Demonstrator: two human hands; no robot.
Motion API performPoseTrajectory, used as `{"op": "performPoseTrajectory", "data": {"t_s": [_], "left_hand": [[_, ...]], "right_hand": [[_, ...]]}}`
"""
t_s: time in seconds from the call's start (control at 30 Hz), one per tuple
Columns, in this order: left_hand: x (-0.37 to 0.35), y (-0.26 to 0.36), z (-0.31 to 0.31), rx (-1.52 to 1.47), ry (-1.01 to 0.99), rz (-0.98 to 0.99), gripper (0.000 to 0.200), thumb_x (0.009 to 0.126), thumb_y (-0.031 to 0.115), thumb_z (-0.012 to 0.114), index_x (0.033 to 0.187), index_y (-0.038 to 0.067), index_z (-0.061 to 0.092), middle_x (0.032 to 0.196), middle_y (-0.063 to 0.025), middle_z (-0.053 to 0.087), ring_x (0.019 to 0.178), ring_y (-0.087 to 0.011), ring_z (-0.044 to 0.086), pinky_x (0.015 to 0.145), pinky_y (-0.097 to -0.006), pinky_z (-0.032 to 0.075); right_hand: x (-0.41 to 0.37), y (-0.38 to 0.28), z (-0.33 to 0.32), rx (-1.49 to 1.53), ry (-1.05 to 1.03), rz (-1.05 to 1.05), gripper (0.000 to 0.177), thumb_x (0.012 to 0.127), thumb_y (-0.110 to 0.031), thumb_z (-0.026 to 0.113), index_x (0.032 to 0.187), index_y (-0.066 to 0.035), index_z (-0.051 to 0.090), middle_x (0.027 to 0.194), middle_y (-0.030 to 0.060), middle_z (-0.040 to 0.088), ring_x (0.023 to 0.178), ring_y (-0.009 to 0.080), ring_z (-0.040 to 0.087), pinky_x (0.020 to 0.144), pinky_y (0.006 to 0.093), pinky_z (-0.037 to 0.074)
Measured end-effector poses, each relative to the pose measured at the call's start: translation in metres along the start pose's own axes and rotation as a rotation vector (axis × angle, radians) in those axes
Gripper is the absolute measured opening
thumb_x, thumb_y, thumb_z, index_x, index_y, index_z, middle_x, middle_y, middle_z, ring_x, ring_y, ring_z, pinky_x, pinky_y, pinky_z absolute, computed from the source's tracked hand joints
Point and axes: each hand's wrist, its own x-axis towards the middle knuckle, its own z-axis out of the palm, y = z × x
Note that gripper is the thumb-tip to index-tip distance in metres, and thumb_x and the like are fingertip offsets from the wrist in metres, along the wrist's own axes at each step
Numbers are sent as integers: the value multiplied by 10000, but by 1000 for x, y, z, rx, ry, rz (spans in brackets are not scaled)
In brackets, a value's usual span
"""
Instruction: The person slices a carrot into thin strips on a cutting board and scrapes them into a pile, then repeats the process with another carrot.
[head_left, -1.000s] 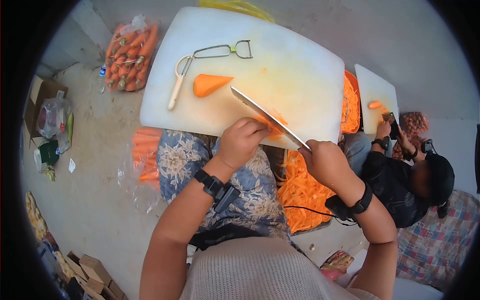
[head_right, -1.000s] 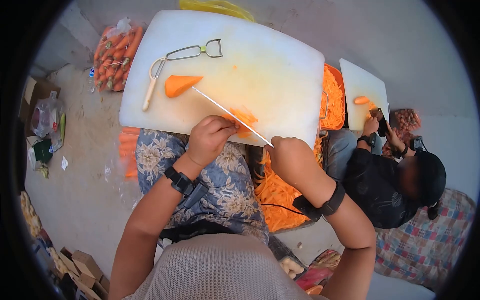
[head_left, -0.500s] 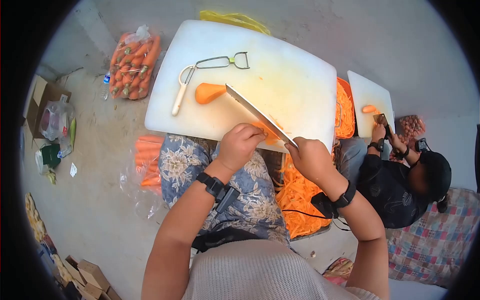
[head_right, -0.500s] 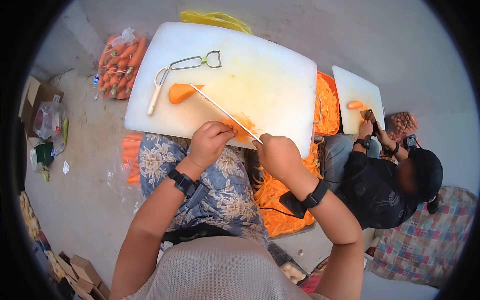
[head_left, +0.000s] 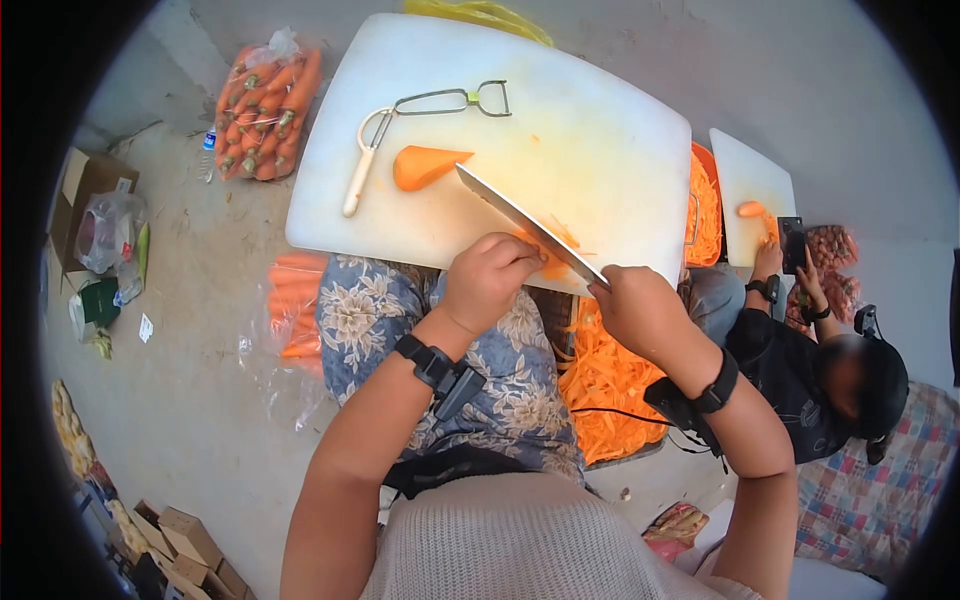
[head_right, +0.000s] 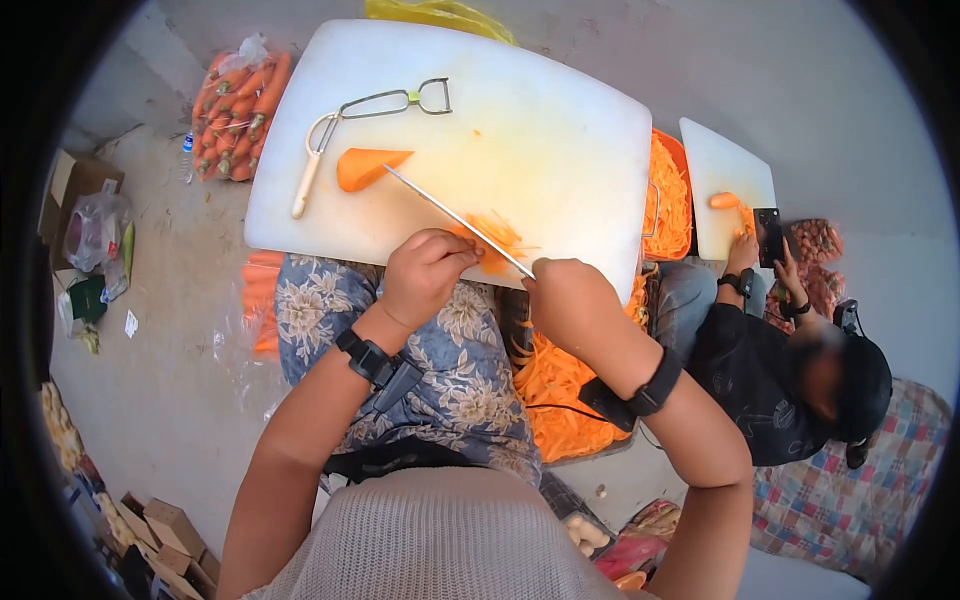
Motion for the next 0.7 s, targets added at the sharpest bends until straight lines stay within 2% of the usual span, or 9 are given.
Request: {"op": "performPoseTrajectory", "data": {"t_s": [0.1,0.17,0.23,0.33,0.5,0.6,0.7], "left_hand": [[-3,2,0,11,-10,5,118,729,31,705,836,73,728,847,-29,663,831,-217,636,710,-335,541],[-3,1,-1,29,-11,-3,118,726,30,707,834,73,727,844,-31,662,835,-219,636,715,-336,541],[-2,-2,1,36,-8,19,165,738,56,657,880,101,729,881,-17,663,875,-212,630,731,-326,541],[-1,-2,1,58,1,21,162,741,53,657,879,97,728,890,-28,664,888,-221,631,746,-333,542],[-3,2,-1,44,3,27,172,747,50,651,897,88,725,886,-27,654,873,-225,627,733,-337,541],[-2,2,0,18,27,19,137,736,26,694,862,64,731,852,-40,644,836,-233,628,705,-344,536],[-1,2,-2,14,34,17,130,732,28,695,850,68,731,851,-37,645,830,-227,629,700,-340,536]], "right_hand": [[14,2,40,79,211,-14,220,865,-191,629,748,-4,629,671,241,623,646,417,626,612,479,510],[18,7,37,95,207,-25,235,867,-196,628,741,3,627,661,244,617,643,417,625,607,481,508],[17,10,32,165,188,-17,269,873,-208,627,731,21,627,640,251,605,629,417,620,597,485,502],[7,7,25,118,268,-35,271,877,-211,628,730,16,622,629,247,601,610,415,615,589,485,498],[-22,-3,4,44,240,-19,278,895,-208,610,719,7,594,601,236,589,588,413,608,570,492,487],[-27,-3,-1,9,167,17,277,901,-206,600,722,5,590,610,229,596,598,413,610,584,493,489],[-28,2,2,12,145,-28,295,916,-225,598,767,29,611,622,244,586,620,430,604,583,490,484]]}}
